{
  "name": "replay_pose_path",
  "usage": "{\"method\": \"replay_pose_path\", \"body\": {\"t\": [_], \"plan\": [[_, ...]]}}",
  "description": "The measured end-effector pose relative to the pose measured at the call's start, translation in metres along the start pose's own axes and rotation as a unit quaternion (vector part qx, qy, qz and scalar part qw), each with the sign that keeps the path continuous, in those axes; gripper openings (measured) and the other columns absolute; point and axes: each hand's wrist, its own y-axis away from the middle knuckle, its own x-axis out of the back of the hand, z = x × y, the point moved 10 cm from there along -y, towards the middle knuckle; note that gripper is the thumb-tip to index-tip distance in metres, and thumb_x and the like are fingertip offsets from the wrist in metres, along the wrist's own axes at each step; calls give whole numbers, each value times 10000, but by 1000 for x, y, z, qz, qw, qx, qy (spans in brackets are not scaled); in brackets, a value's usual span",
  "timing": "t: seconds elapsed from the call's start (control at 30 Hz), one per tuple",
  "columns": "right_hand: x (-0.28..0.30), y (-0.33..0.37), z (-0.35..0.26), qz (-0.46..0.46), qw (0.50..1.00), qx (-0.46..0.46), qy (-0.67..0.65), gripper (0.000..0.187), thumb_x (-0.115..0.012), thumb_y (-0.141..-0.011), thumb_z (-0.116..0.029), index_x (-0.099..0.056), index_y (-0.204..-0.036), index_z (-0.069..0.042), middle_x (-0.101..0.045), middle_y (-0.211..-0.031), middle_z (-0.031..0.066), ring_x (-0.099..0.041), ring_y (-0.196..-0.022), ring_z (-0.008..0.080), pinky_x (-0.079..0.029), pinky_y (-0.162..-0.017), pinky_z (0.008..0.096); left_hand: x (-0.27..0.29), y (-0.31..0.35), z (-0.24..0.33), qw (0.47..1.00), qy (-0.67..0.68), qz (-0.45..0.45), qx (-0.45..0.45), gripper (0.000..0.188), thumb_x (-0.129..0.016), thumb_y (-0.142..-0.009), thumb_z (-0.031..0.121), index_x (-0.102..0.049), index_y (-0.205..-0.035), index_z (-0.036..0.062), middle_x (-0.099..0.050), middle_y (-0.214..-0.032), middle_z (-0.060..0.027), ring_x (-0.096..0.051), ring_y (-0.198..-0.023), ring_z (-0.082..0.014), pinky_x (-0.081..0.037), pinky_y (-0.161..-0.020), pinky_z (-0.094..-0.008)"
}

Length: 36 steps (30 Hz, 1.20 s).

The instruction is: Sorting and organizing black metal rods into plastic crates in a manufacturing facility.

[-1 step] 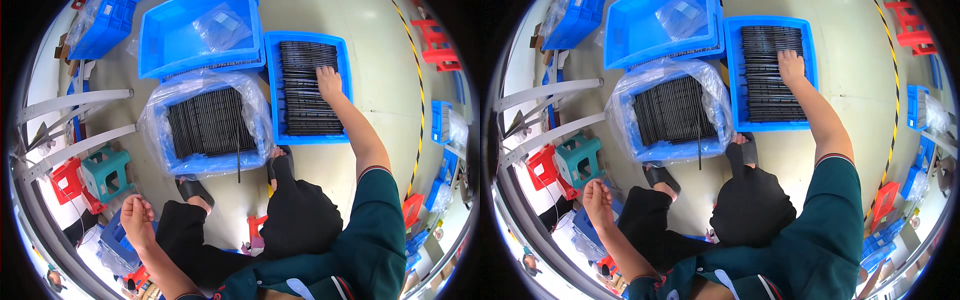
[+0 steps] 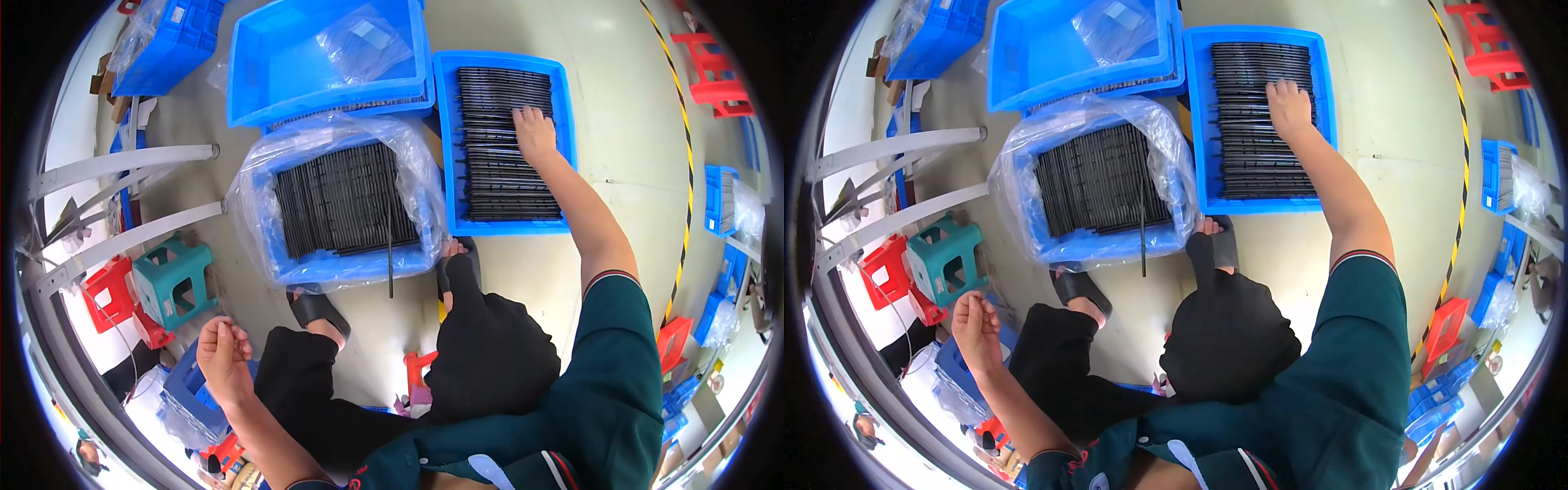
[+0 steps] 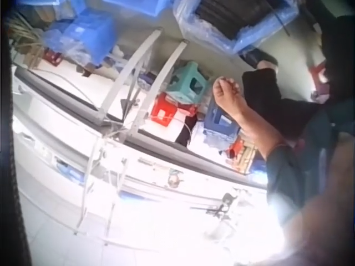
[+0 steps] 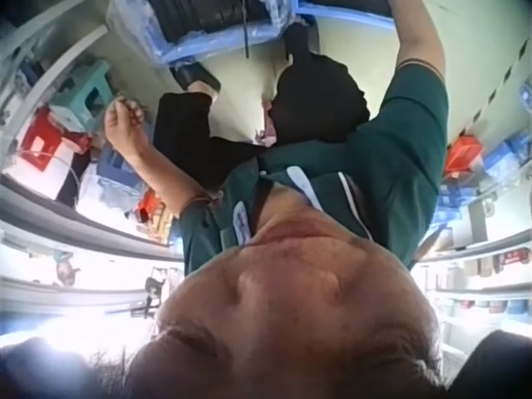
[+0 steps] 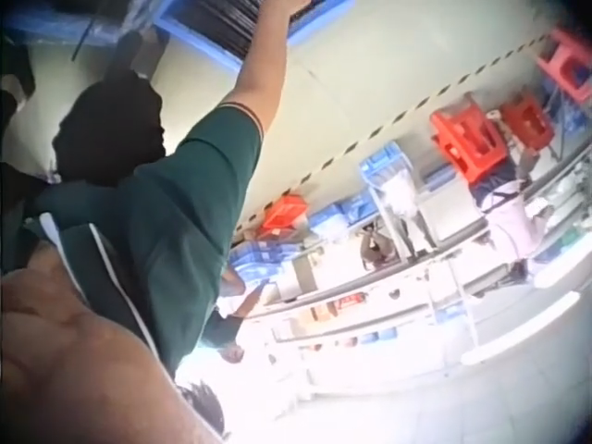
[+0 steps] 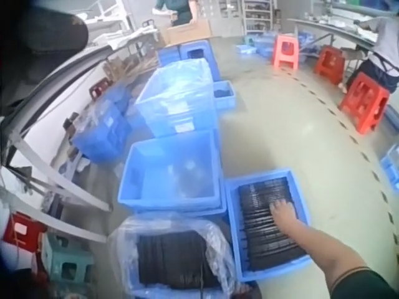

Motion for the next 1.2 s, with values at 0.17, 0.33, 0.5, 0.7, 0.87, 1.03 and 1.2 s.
{"method": "replay_pose_path", "body": {"t": [0.17,0.33,0.5,0.7,0.87,1.03,1.2], "plan": [[13,-14,-40,-25,990,60,-127,210,-496,-781,-116,-590,-961,-67,-558,-1027,84,-522,-1012,242,-451,-790,384,-1,7,4,1000,3,0,-9,113,-540,-912,129,-548,-950,23,-573,-724,-45,-507,-560,-88,-395,-484,-193],[1,-16,-140,-55,952,294,-59,231,-528,-807,-249,-672,-864,-78,-585,-1104,64,-448,-1145,234,-365,-913,360,-7,15,3,999,-31,-9,-6,116,-550,-904,128,-553,-945,19,-576,-711,-46,-506,-544,-91,-397,-485,-193],[-20,-22,-127,-156,951,265,-12,420,-572,-796,-386,-660,-974,-15,-579,-1144,100,-432,-1182,247,-290,-1019,409,-12,22,5,999,-35,-23,-16,114,-558,-896,120,-561,-938,14,-583,-715,-49,-509,-541,-92,-393,-487,-190],[-9,-20,-134,-143,958,249,-24,481,-576,-798,-393,-614,-1071,1,-529,-1231,118,-381,-1245,260,-247,-1068,450,3,30,8,999,-44,-10,-22,103,-547,-894,98,-562,-942,9,-585,-708,-56,-509,-537,-92,-385,-478,-194],[25,-22,-93,-17,984,161,-76,366,-612,-774,-225,-569,-1072,-18,-517,-1213,141,-455,-1166,292,-375,-962,418,-1,32,9,1000,-21,-12,-8,103,-543,-881,72,-563,-952,0,-588,-708,-71,-512,-541,-99,-384,-486,-205],[121,-36,-123,81,962,171,-198,343,-598,-764,-89,-560,-1104,-73,-556,-1153,92,-529,-1048,267,-457,-849,374,5,45,17,998,32,-48,-18,123,-543,-877,62,-582,-971,-7,-602,-718,-63,-524,-576,-93,-394,-532,-207],[184,-34,-231,34,906,341,-248,289,-557,-729,-60,-583,-1016,-77,-596,-935,93,-584,-912,298,-495,-742,381,11,58,19,997,49,-59,-27,123,-558,-872,70,-592,-965,-4,-614,-722,-49,-530,-578,-81,-399,-532,-197]]}}
